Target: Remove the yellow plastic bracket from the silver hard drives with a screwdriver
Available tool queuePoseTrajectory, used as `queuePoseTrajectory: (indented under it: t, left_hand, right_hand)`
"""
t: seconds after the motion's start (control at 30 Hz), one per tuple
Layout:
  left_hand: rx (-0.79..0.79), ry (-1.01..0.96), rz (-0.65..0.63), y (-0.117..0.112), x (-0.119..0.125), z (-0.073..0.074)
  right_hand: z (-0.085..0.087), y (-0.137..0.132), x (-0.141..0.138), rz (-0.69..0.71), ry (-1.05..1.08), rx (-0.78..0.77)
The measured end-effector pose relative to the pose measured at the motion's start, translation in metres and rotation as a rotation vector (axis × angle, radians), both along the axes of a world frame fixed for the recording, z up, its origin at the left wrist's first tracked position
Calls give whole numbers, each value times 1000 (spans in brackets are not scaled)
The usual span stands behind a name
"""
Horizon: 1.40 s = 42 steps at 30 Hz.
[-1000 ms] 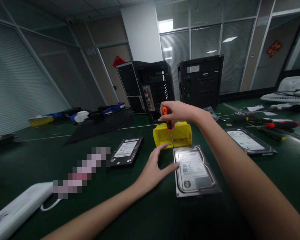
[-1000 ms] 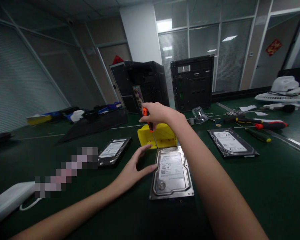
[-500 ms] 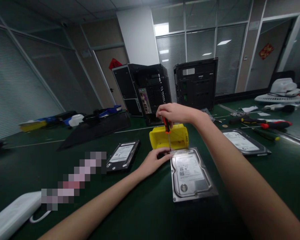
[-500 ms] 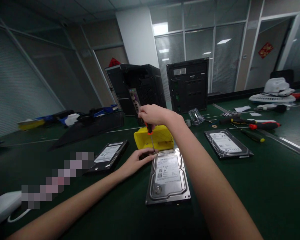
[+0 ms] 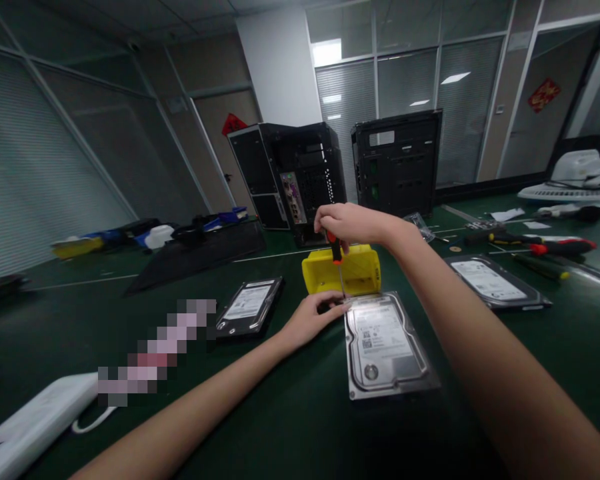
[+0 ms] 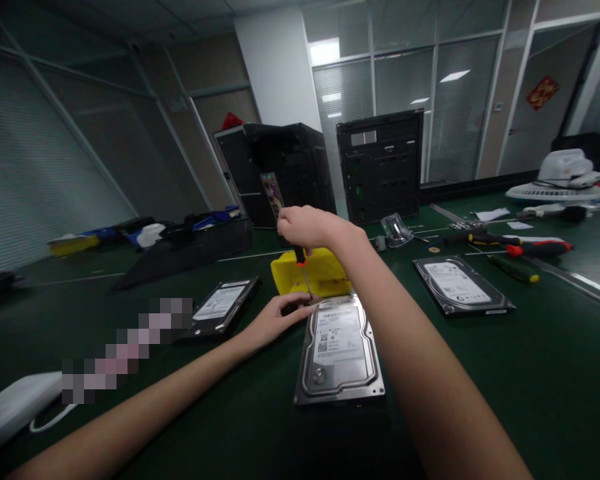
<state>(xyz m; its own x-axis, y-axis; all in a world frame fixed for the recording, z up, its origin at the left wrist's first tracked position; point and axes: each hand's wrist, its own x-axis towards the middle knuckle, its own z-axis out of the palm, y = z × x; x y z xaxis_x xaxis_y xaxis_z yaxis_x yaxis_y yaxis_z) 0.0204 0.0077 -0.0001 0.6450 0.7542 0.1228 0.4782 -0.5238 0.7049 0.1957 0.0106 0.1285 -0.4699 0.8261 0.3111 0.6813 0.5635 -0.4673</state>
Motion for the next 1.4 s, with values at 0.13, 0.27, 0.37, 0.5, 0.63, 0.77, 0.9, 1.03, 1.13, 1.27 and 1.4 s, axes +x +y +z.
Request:
queuePoseTrajectory:
  t: [0.13,0.27,0.37,0.5,0.63,0.77,0.9,1.03,1.13,1.27,1.4]
  left_hand:
    - [9,-2,9,1,0,-2]
    - [13,-5,0,2,0,-3]
    - [14,-4,-2,1,0,-2]
    - [24,16,9,0,0,0]
    - [17,14,0,-1,2,1]
    - [8,4,-5,-1,1,0]
    - [24,15,2,-1,1,0]
    - [31,19,-3,0,0,1]
    - [28,14,4,-1,0,0]
    - [19,0,8,-3,1,1]
    - [6,-8,17,-4,2,3]
  right_hand:
    - [-2,2,0,11,47,-11]
    - [-5,5,-1,-22,-10,49]
    - [-5,5,-1,-59,-39,79]
    - [-2,3,-2,-65,-36,44]
    - [-3,3,-4,-16,-7,36]
    - [-5,4,-6,-48,-30,126]
    - [-6,4,-6,-58,-60,118]
    - [-5,5,-3,-96,-52,95]
    - [-3,5,-1,-75,-31,38]
    - [-2,2,0,-8,15,-23]
    - [-3,2,-1,-13,-4,-6]
